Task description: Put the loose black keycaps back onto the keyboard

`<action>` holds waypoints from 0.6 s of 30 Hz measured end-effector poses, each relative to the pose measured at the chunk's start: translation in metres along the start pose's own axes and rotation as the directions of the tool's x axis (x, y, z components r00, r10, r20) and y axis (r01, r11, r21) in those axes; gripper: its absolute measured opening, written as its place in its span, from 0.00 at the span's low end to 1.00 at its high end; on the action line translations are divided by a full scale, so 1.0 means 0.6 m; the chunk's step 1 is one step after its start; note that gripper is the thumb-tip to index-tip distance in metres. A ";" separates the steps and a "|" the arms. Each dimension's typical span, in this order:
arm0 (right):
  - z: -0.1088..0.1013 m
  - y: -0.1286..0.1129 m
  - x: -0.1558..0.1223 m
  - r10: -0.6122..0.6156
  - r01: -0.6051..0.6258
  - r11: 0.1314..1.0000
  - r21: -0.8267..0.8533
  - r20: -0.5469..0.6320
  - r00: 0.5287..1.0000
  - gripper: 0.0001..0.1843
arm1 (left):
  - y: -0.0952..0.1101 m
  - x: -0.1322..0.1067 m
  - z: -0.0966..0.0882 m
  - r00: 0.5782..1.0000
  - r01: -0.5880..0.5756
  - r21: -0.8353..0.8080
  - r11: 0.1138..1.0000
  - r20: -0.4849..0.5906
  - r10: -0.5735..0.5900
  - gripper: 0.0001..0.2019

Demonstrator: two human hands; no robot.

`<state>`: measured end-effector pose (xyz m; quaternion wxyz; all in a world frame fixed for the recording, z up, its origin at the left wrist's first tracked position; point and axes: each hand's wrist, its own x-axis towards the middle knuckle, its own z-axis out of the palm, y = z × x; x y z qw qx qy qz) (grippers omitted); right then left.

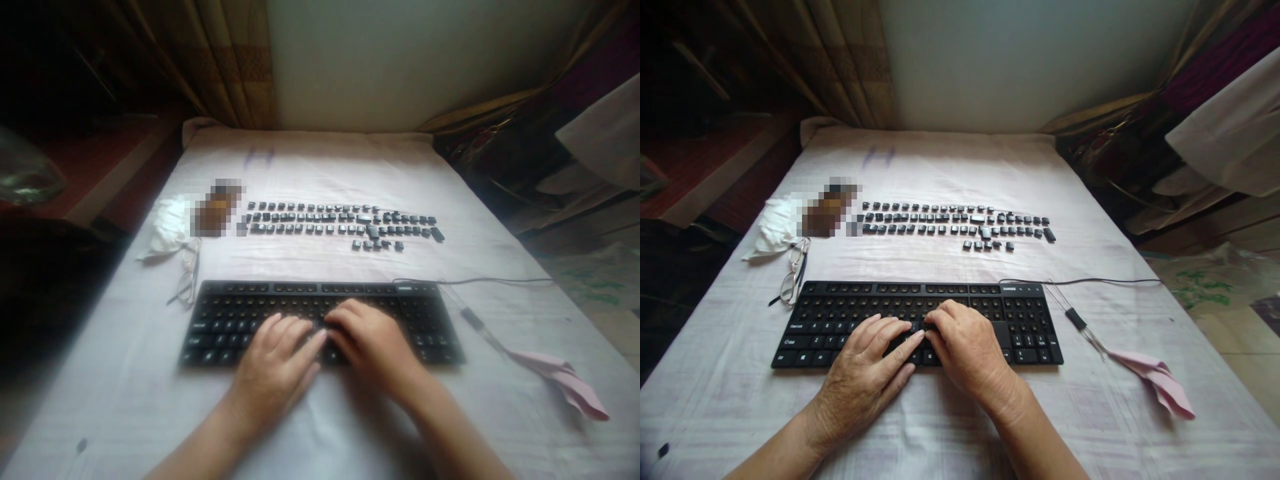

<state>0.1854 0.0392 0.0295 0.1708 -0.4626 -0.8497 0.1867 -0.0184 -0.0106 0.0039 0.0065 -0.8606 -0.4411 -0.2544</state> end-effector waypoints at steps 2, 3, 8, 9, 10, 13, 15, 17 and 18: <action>0.001 -0.001 0.000 -0.005 0.005 1.000 -0.011 0.002 1.000 0.06 | 0.000 0.001 -0.001 1.000 0.003 0.003 1.000 0.004 -0.003 0.16; 0.001 -0.002 0.000 -0.007 0.007 1.000 -0.014 0.005 1.000 0.06 | 0.000 0.001 -0.001 1.000 0.003 0.008 1.000 0.008 -0.003 0.16; 0.002 0.000 -0.001 -0.015 0.015 1.000 0.012 0.009 1.000 0.08 | 0.000 0.000 -0.001 1.000 0.006 0.011 1.000 0.014 -0.007 0.16; 0.003 0.001 -0.001 -0.019 0.019 1.000 0.021 0.009 1.000 0.09 | 0.000 0.000 -0.001 1.000 0.008 0.008 1.000 0.013 -0.008 0.16; 0.003 0.002 -0.001 -0.024 0.024 0.999 0.029 0.008 1.000 0.09 | 0.000 0.000 -0.001 1.000 0.008 0.004 1.000 0.013 -0.008 0.16; 0.005 0.002 -0.001 -0.036 0.036 0.999 0.028 0.004 0.999 0.10 | 0.000 -0.001 0.000 1.000 0.002 -0.003 1.000 0.009 -0.002 0.16; 0.006 0.002 -0.002 -0.041 0.041 0.999 0.008 -0.005 0.999 0.10 | -0.001 0.000 0.001 1.000 0.002 -0.008 1.000 0.008 -0.002 0.16; 0.007 0.001 -0.003 -0.048 0.048 0.999 -0.014 -0.013 0.999 0.10 | -0.001 0.000 0.003 1.000 0.006 -0.014 1.000 0.004 -0.006 0.16; 0.007 0.001 -0.003 -0.049 0.049 0.999 -0.021 -0.016 0.999 0.11 | -0.001 0.000 0.003 1.000 0.008 -0.016 1.000 0.001 -0.008 0.16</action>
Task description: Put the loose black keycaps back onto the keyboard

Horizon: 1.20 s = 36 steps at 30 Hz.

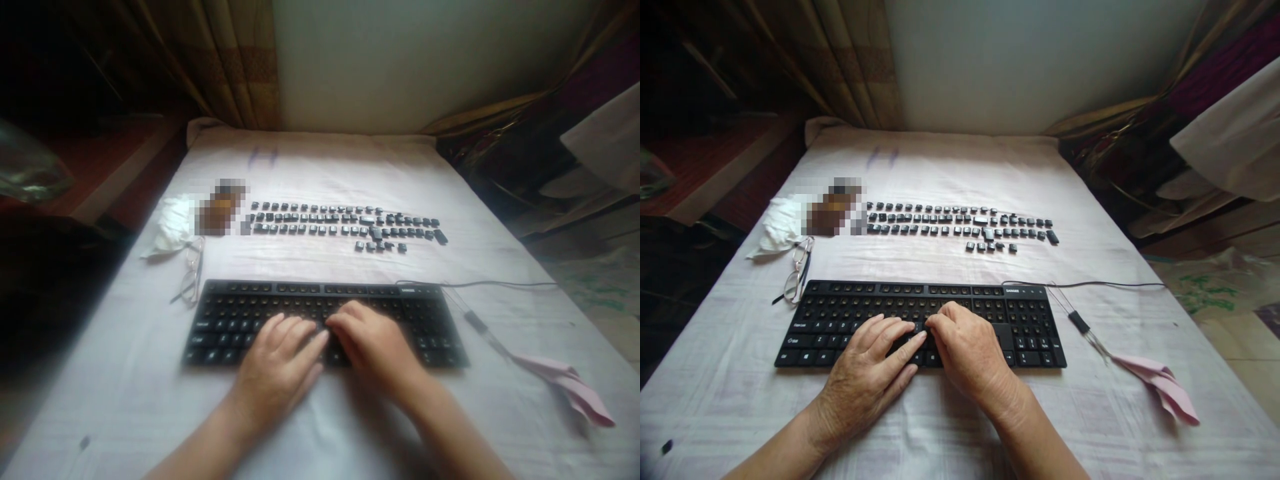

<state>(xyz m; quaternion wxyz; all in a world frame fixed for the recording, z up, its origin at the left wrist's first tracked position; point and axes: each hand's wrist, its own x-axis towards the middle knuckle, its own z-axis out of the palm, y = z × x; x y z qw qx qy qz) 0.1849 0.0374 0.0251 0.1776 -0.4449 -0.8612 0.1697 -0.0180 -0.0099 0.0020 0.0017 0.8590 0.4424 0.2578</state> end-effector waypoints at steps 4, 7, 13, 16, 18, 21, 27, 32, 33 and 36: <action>0.001 0.002 0.002 0.009 -0.009 1.000 0.011 0.011 1.000 0.11 | 0.001 -0.001 0.000 1.000 0.006 -0.003 1.000 0.000 -0.006 0.16; 0.001 0.004 0.007 0.038 -0.039 0.997 0.060 0.011 0.999 0.09 | 0.002 -0.002 -0.001 1.000 0.013 -0.006 1.000 -0.006 -0.013 0.15; -0.001 0.001 0.012 0.161 -0.156 0.968 0.198 -0.009 0.987 0.08 | 0.001 -0.001 0.001 1.000 0.004 0.002 1.000 -0.011 -0.004 0.16; -0.010 -0.008 0.020 0.251 -0.255 0.949 0.186 0.045 0.967 0.08 | 0.000 -0.001 0.004 1.000 0.000 0.001 1.000 -0.015 0.000 0.16; -0.019 -0.016 0.029 0.331 -0.346 0.928 0.136 0.125 0.935 0.08 | 0.000 -0.002 0.006 1.000 0.000 0.000 1.000 -0.017 0.000 0.16; -0.031 -0.026 0.045 0.422 -0.442 0.896 0.036 0.234 0.876 0.09 | 0.000 -0.001 0.006 1.000 -0.003 -0.005 1.000 -0.026 0.003 0.16; -0.034 -0.028 0.050 0.437 -0.456 0.890 0.006 0.272 0.857 0.10 | 0.001 -0.002 0.004 1.000 0.002 -0.011 1.000 -0.025 -0.002 0.16; -0.025 -0.023 0.037 0.419 -0.442 0.894 0.071 0.216 0.882 0.07 | 0.000 -0.004 0.006 1.000 0.004 -0.005 1.000 -0.021 -0.004 0.16; -0.024 -0.023 0.036 0.419 -0.443 0.893 0.083 0.209 0.883 0.07 | 0.000 -0.004 0.006 1.000 0.006 -0.005 1.000 -0.018 -0.006 0.16; -0.021 -0.023 0.036 0.430 -0.454 0.885 0.106 0.189 0.883 0.07 | 0.001 -0.001 0.005 1.000 0.002 -0.008 1.000 -0.018 -0.002 0.16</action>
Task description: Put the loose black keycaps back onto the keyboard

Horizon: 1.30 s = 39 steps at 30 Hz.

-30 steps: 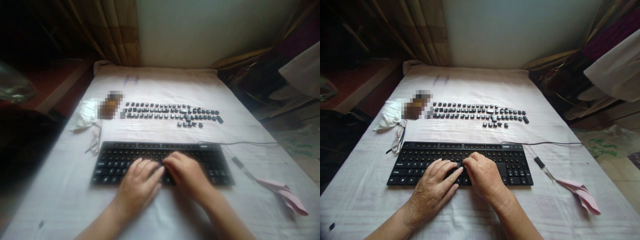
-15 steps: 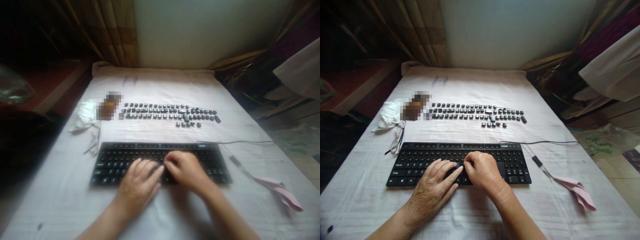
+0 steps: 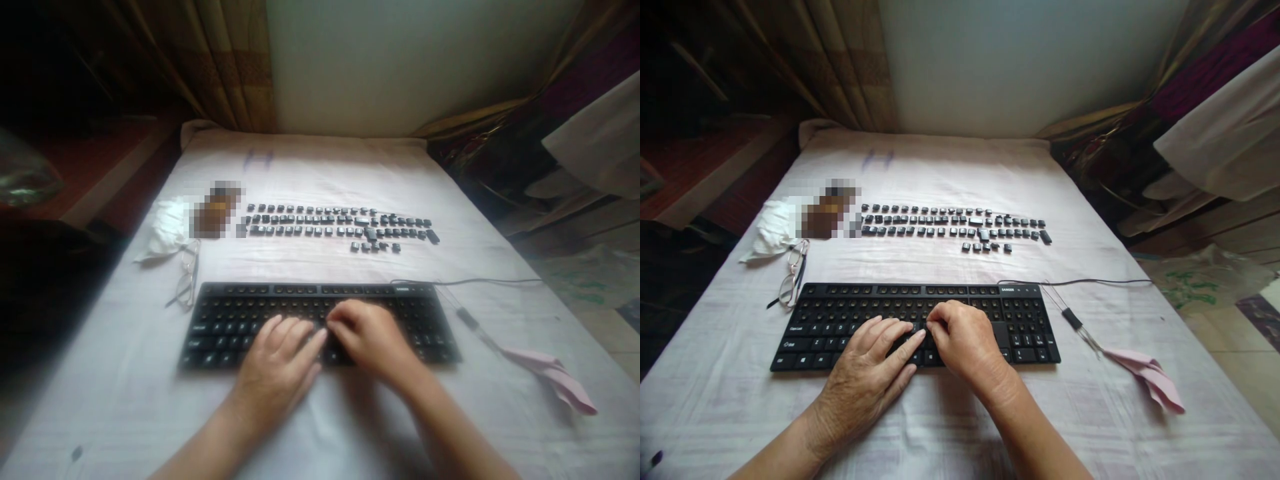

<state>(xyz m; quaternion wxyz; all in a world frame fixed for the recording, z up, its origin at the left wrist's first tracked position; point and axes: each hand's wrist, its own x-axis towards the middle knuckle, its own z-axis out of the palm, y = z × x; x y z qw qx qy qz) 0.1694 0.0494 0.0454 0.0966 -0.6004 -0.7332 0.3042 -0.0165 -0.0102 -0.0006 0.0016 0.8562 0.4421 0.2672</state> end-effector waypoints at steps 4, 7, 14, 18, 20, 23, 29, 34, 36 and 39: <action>0.007 0.000 -0.001 -0.003 0.002 1.000 -0.010 -0.033 0.999 0.07 | 0.001 0.002 -0.002 1.000 -0.009 0.006 1.000 0.006 0.009 0.16; 0.015 0.002 -0.003 -0.021 0.019 0.999 -0.034 -0.071 0.997 0.07 | 0.000 0.001 0.000 1.000 -0.008 0.013 1.000 0.012 0.008 0.16; 0.021 0.018 -0.004 -0.077 0.087 0.992 0.096 -0.103 0.992 0.08 | -0.004 -0.001 0.006 1.000 -0.020 0.026 0.999 -0.003 0.020 0.16; -0.005 0.029 -0.007 -0.109 0.145 0.915 0.378 -0.113 0.988 0.08 | -0.004 -0.001 0.003 1.000 -0.018 0.034 0.999 -0.001 0.018 0.17; -0.025 0.039 -0.011 -0.094 0.160 0.858 0.489 -0.157 0.983 0.09 | -0.003 -0.001 0.001 1.000 -0.020 0.033 0.999 0.008 0.019 0.17; -0.052 0.068 -0.018 0.054 0.121 0.814 0.568 -0.283 0.958 0.11 | -0.002 -0.001 -0.001 1.000 -0.022 0.030 0.999 0.018 0.021 0.17; -0.078 0.157 -0.024 0.469 -0.019 0.787 0.616 -0.579 0.667 0.19 | -0.002 0.001 -0.006 0.999 -0.036 0.055 0.998 0.011 0.036 0.17; -0.088 0.196 -0.023 0.527 -0.088 0.822 0.562 -0.693 0.492 0.19 | -0.003 0.004 -0.011 0.999 -0.047 0.045 0.998 -0.019 0.048 0.16; -0.087 0.199 -0.020 0.516 -0.082 0.827 0.556 -0.694 0.502 0.19 | -0.002 0.011 -0.014 0.999 -0.035 0.025 0.999 -0.030 0.036 0.15; -0.080 0.197 -0.016 0.485 -0.079 0.838 0.539 -0.672 0.560 0.18 | -0.007 0.031 -0.020 0.999 -0.004 0.002 1.000 -0.045 0.004 0.13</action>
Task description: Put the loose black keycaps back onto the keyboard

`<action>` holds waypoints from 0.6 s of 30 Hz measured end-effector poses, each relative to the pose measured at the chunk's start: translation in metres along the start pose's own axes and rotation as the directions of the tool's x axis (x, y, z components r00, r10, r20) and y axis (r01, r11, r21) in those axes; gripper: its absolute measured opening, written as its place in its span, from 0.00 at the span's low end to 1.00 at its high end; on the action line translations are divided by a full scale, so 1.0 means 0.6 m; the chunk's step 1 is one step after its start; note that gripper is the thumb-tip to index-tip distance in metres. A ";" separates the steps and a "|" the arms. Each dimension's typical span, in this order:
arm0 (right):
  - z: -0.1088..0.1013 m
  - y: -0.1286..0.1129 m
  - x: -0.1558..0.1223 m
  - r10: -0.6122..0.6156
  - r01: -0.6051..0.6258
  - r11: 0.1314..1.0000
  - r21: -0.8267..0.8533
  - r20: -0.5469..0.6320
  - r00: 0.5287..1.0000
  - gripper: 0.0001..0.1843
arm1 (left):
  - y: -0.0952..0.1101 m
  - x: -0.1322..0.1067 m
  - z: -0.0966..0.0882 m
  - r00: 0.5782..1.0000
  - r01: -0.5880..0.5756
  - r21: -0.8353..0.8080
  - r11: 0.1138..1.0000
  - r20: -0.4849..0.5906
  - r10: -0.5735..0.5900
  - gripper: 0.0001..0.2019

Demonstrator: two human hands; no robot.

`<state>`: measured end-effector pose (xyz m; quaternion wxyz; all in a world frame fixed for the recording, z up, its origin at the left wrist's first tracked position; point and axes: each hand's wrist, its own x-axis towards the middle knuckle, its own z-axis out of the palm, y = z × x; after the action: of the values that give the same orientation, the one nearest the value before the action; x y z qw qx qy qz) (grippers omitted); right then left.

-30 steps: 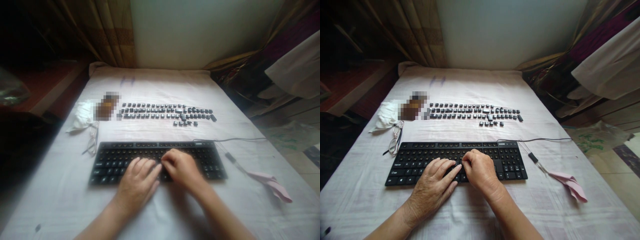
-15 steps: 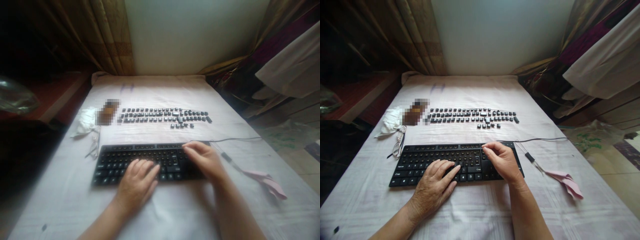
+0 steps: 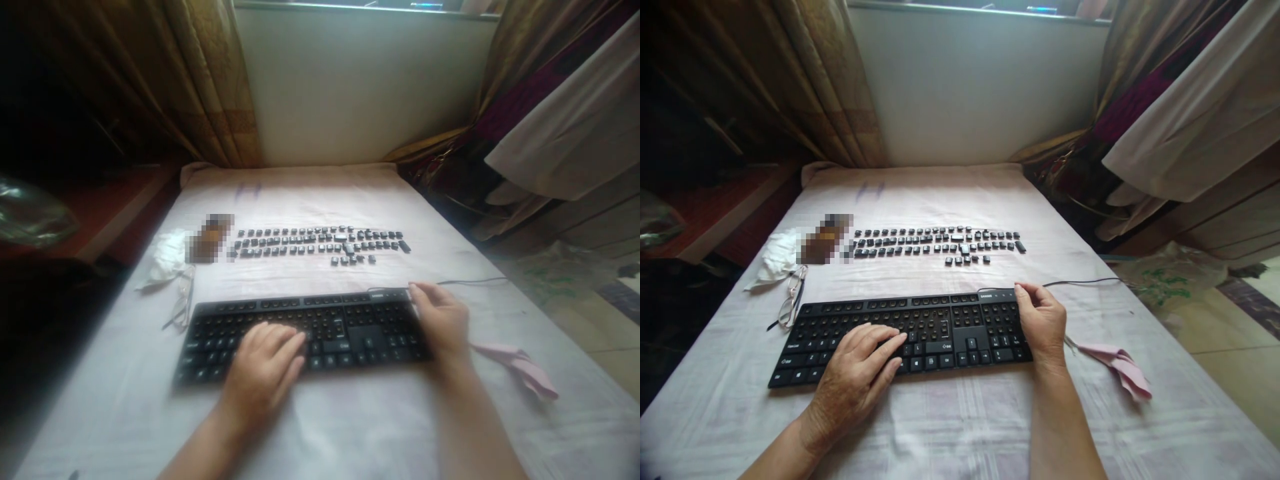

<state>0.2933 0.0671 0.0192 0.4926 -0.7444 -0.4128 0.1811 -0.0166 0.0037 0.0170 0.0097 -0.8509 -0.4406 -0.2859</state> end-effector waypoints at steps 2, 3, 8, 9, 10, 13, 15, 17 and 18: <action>0.004 0.002 -0.003 -0.016 0.017 1.000 -0.015 0.047 0.999 0.18 | -0.013 0.017 -0.004 0.999 0.031 0.006 0.999 -0.017 -0.031 0.12; 0.005 0.004 -0.004 -0.023 0.025 0.999 -0.027 0.062 0.998 0.19 | -0.023 0.025 -0.005 0.998 0.058 0.026 0.998 -0.026 -0.057 0.12; 0.008 0.003 0.004 -0.143 0.156 0.976 -0.151 0.095 0.985 0.18 | -0.087 0.043 -0.014 0.968 0.245 0.187 0.951 -0.093 -0.231 0.22; 0.012 -0.002 0.008 -0.203 0.223 0.958 -0.182 0.124 0.971 0.17 | -0.097 0.041 -0.015 0.962 0.269 0.197 0.943 -0.107 -0.252 0.23; 0.019 -0.008 0.012 -0.269 0.300 0.930 -0.213 0.163 0.949 0.16 | -0.105 0.039 -0.015 0.957 0.285 0.205 0.936 -0.111 -0.267 0.24; 0.052 -0.032 0.026 -0.441 0.532 0.793 -0.298 0.322 0.838 0.13 | -0.118 0.030 -0.015 0.951 0.307 0.217 0.926 -0.098 -0.293 0.25; 0.084 -0.048 0.036 -0.514 0.660 0.676 -0.328 0.432 0.742 0.13 | -0.119 0.026 -0.014 0.950 0.313 0.222 0.923 -0.079 -0.303 0.26; 0.116 -0.059 0.044 -0.552 0.747 0.567 -0.348 0.512 0.658 0.12 | -0.119 0.025 -0.012 0.947 0.321 0.228 0.919 -0.059 -0.316 0.26; 0.130 -0.063 0.048 -0.556 0.771 0.524 -0.363 0.540 0.632 0.13 | -0.119 0.025 -0.011 0.945 0.325 0.231 0.917 -0.052 -0.322 0.26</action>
<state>0.2410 0.1422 0.0214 0.1963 -0.5877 -0.7846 -0.0232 -0.0669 0.0569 0.0131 0.0663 -0.7571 -0.6061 -0.2345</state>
